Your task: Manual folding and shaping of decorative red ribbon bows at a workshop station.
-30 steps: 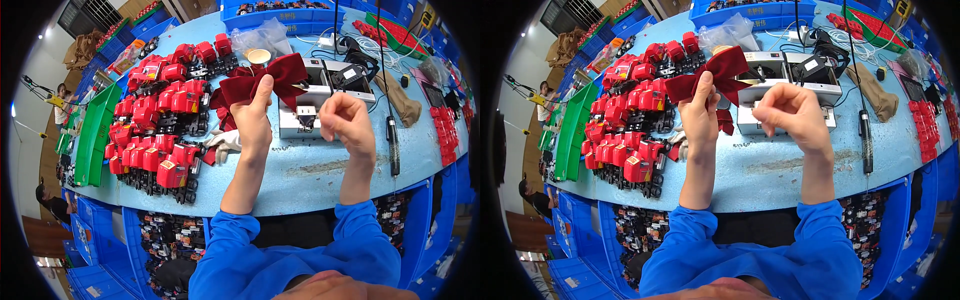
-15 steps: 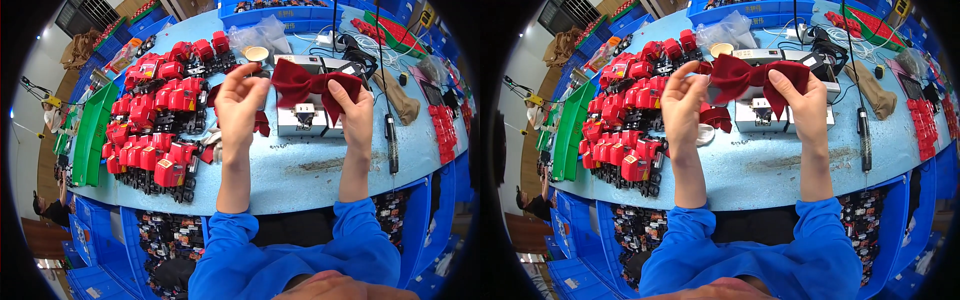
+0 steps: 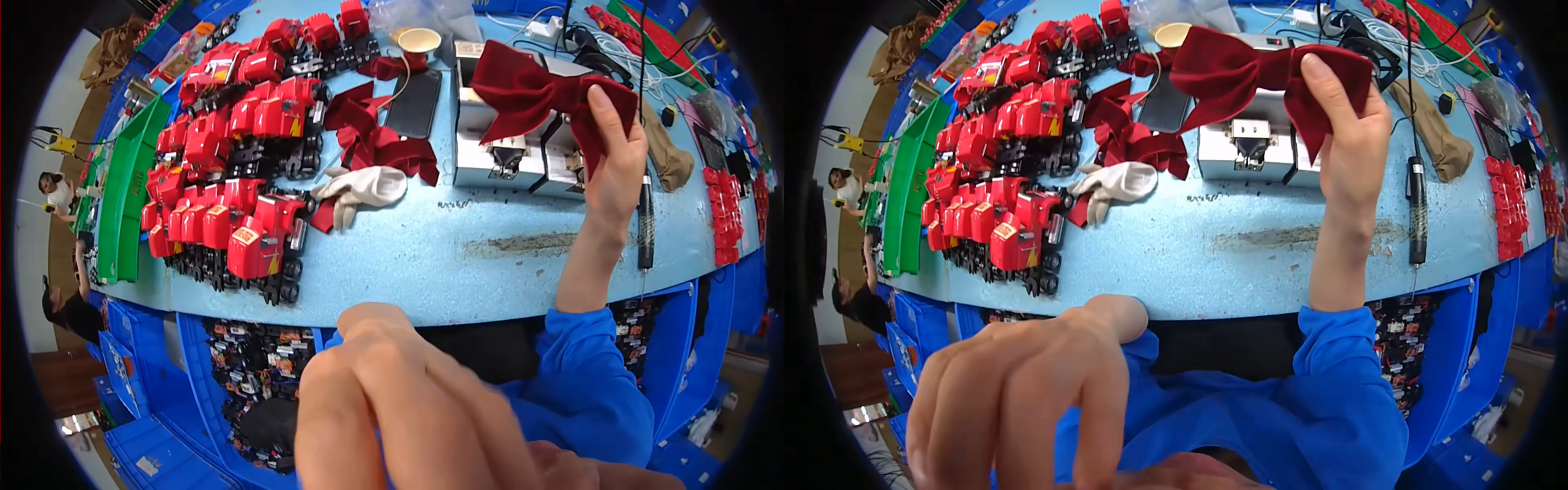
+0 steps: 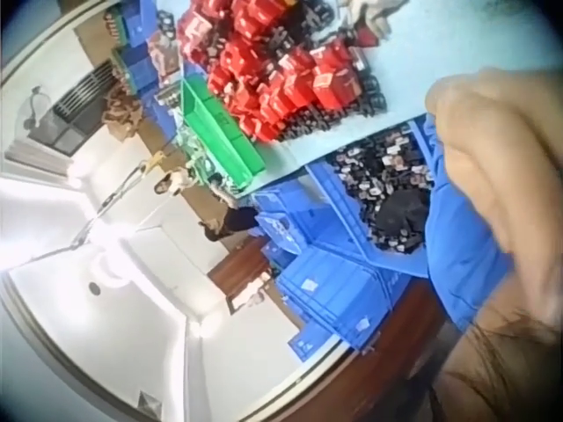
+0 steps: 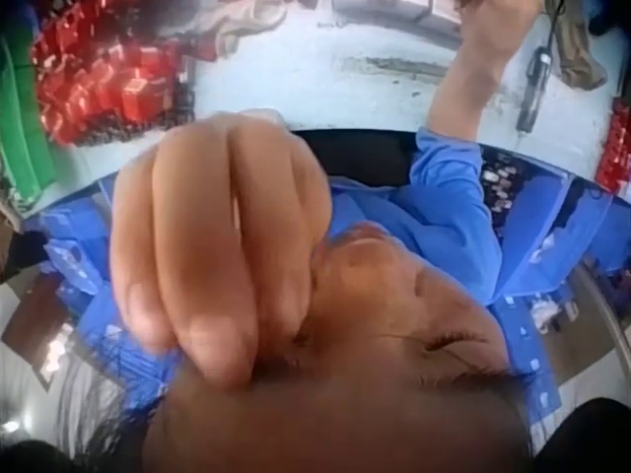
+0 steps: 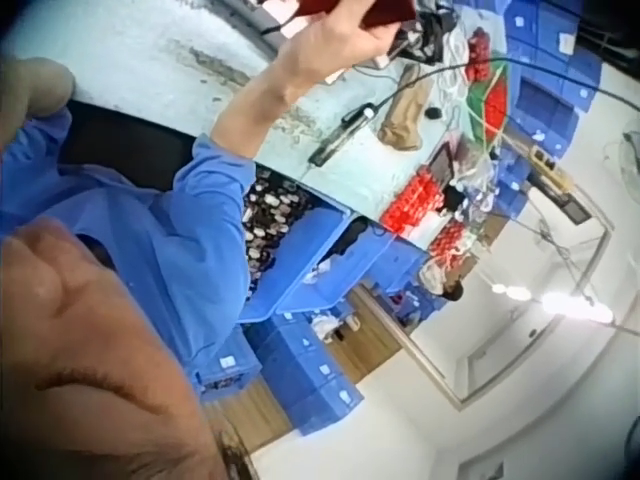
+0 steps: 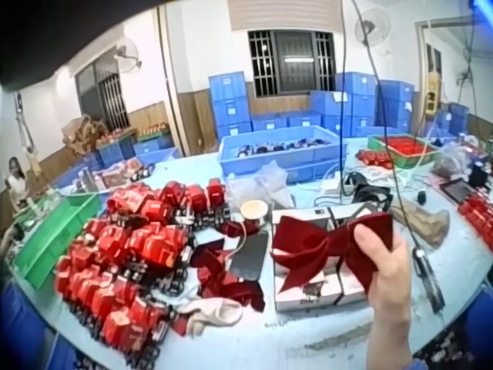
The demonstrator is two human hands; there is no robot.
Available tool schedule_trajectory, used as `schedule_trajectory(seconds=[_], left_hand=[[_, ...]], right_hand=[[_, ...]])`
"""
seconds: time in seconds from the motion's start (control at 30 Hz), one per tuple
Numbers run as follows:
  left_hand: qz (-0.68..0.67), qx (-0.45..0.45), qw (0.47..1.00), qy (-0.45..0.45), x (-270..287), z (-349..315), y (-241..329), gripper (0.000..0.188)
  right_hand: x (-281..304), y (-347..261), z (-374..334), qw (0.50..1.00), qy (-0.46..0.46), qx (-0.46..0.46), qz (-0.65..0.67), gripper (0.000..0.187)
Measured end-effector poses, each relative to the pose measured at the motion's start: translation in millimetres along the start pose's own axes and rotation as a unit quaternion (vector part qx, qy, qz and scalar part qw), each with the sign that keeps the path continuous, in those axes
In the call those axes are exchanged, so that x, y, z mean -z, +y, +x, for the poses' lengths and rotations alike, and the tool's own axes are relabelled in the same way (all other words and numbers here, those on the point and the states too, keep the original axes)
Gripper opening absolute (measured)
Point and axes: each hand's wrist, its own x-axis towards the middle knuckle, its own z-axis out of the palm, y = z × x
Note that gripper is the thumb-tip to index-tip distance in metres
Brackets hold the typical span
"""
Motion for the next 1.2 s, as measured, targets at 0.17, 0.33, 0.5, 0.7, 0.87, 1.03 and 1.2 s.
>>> schedule_trajectory(seconds=[0.17, 0.33, 0.5, 0.7, 0.87, 1.03, 1.2], left_hand=[[-0.073, -0.034, 0.985, 0.153, -11, 0, -3, 0.017], [-0.087, 0.095, 0.986, 0.102, 3, -2, 9, 0.012], [-0.041, 0.074, 0.995, 0.051, 7, -4, 13, 0.011], [0.013, 0.004, 0.998, -0.059, 20, 1, 7, 0.013], [-0.07, 0.086, 0.978, -0.178, 36, 11, 10, 0.02], [-0.077, 0.076, 0.977, -0.186, 38, 8, 7, 0.018], [-0.09, 0.077, 0.977, -0.175, 43, 9, 2, 0.009]], right_hand=[[4, 10, 1, 0.999, -0.026, 0.013, 0.013, 0.02], [5, 13, -1, 0.998, -0.041, 0.018, 0.035, 0.019], [4, 12, -2, 0.998, -0.044, 0.028, 0.036, 0.02], [0, 10, -1, 0.998, -0.028, 0.031, 0.055, 0.019], [-2, 4, -3, 0.997, -0.017, 0.042, 0.06, 0.017], [5, 7, -4, 0.997, -0.047, 0.04, 0.053, 0.018], [2, 10, -3, 0.997, -0.043, 0.036, 0.054, 0.017]])
